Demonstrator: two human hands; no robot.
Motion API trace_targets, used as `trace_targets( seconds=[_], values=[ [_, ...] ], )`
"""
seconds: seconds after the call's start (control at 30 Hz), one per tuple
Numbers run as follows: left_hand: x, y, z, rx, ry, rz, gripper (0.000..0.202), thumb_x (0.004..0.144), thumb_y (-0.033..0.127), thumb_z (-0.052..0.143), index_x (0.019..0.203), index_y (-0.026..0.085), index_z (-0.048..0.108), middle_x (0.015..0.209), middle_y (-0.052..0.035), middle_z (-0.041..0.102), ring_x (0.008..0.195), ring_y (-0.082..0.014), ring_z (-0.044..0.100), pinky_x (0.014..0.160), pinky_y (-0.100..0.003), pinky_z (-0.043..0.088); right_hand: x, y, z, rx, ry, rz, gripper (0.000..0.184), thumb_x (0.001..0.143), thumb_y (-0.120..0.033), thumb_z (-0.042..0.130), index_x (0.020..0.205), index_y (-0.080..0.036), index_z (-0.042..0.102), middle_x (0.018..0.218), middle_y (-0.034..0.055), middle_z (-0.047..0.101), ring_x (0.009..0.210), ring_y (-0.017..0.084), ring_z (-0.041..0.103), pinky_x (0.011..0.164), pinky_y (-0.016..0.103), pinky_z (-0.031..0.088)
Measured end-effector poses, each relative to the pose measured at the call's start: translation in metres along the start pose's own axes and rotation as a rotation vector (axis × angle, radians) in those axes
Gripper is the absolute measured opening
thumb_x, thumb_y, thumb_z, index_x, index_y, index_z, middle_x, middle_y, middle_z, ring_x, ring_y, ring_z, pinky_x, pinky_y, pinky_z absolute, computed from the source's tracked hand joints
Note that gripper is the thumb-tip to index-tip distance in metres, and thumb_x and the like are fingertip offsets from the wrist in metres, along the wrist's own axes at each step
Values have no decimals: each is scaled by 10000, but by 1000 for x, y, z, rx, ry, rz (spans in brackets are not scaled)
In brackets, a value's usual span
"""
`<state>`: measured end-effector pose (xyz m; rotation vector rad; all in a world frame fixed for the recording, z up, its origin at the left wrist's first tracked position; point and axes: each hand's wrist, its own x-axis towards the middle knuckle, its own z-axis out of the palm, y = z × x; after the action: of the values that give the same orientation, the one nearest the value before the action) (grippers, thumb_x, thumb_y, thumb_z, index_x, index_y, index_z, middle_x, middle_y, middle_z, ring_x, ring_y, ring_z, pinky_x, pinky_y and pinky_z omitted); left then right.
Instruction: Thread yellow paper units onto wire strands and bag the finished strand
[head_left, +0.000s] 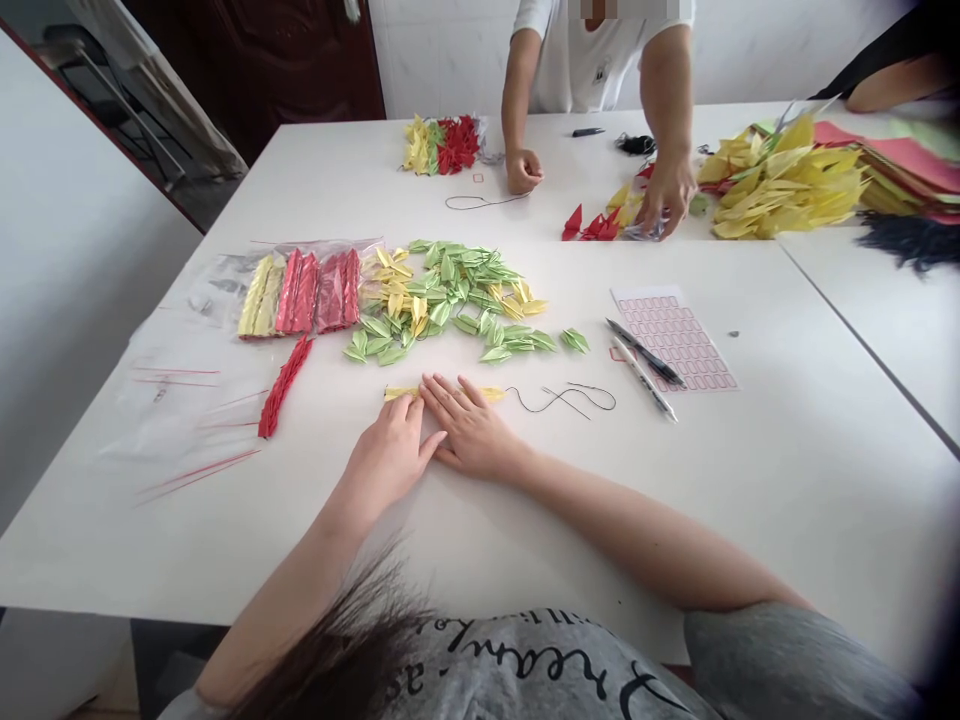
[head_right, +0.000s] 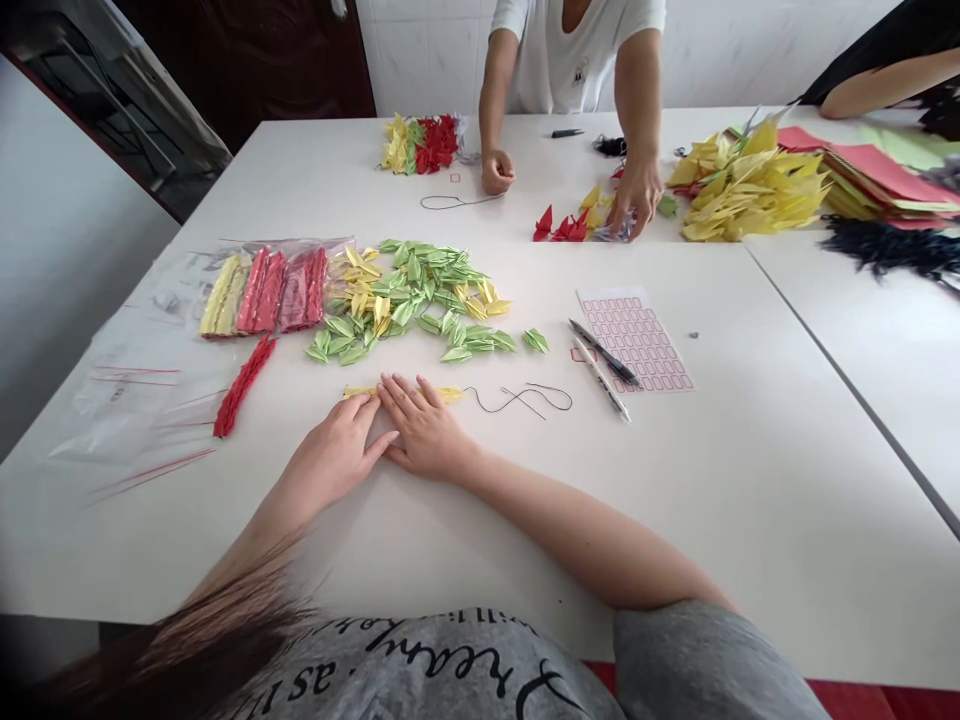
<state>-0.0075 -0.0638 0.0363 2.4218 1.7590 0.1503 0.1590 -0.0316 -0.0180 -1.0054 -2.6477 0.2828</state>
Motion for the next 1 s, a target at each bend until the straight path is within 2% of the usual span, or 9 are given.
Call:
trace_targets(
  seconds=[0.23, 0.37, 0.43, 0.53, 0.63, 0.77, 0.87, 1.0],
  values=[
    [0, 1, -3, 24, -53, -10, 484, 970, 390, 528, 1345, 83, 523, 1257, -167, 602, 1179, -300, 582, 883, -365, 545, 2, -1, -2, 39, -33, 1, 871, 928, -567, 451, 1526, 37, 260, 1613, 244, 186, 1523, 349, 167, 1234, 560, 155],
    [0, 2, -2, 22, -36, -17, 520, 971, 462, 505, 1321, 79, 539, 1279, -180, 591, 1187, -306, 576, 867, -364, 545, 1, -3, 0, 7, 5, 10, 847, 925, -519, 460, 1523, 45, 259, 1610, 251, 199, 1524, 344, 167, 1235, 544, 172],
    [0, 2, -2, 19, -21, -20, 536, 972, 502, 482, 1301, 85, 553, 1269, -182, 594, 1175, -308, 583, 866, -365, 543, -3, -7, 0, -35, 21, 61, 803, 934, -459, 446, 1521, 56, 257, 1611, 253, 198, 1522, 350, 167, 1234, 555, 161],
    [-1, 3, -3, 30, -35, -13, 549, 983, 516, 444, 1302, 82, 554, 1249, -183, 601, 1151, -313, 598, 884, -385, 539, -9, -14, -1, -97, 23, 192, 750, 959, -414, 392, 1531, 45, 238, 1614, 245, 187, 1515, 377, 173, 1203, 648, 124],
    [-1, 6, -5, 40, -57, -15, 569, 985, 513, 439, 1311, 59, 548, 1270, -200, 593, 1168, -327, 591, 894, -407, 543, -14, -18, -2, -113, -2, 291, 752, 963, -426, 383, 1542, 27, 221, 1619, 241, 168, 1512, 384, 178, 1179, 678, 151],
    [-1, 6, -3, 37, -39, -16, 570, 969, 495, 493, 1322, 51, 543, 1290, -205, 588, 1184, -336, 586, 890, -416, 553, -15, -20, -1, -90, -29, 310, 831, 944, -497, 430, 1542, 35, 209, 1622, 255, 136, 1519, 394, 141, 1186, 663, 156],
    [0, -3, -3, -19, 17, 10, 478, 962, 462, 524, 1269, 102, 592, 1233, -168, 623, 1137, -312, 613, 891, -403, 554, -14, -16, -5, -57, -1, 283, 819, 955, -523, 431, 1544, 8, 226, 1618, 248, 179, 1515, 383, 169, 1182, 674, 157],
    [6, -33, -8, -167, 135, 95, 325, 937, 346, 594, 1212, 176, 628, 1202, -97, 645, 1137, -265, 617, 992, -400, 511, -15, 4, -23, -15, 145, 167, 617, 994, -427, 435, 1513, -106, 346, 1581, 207, 332, 1470, 337, 309, 1187, 664, 175]
  ],
)
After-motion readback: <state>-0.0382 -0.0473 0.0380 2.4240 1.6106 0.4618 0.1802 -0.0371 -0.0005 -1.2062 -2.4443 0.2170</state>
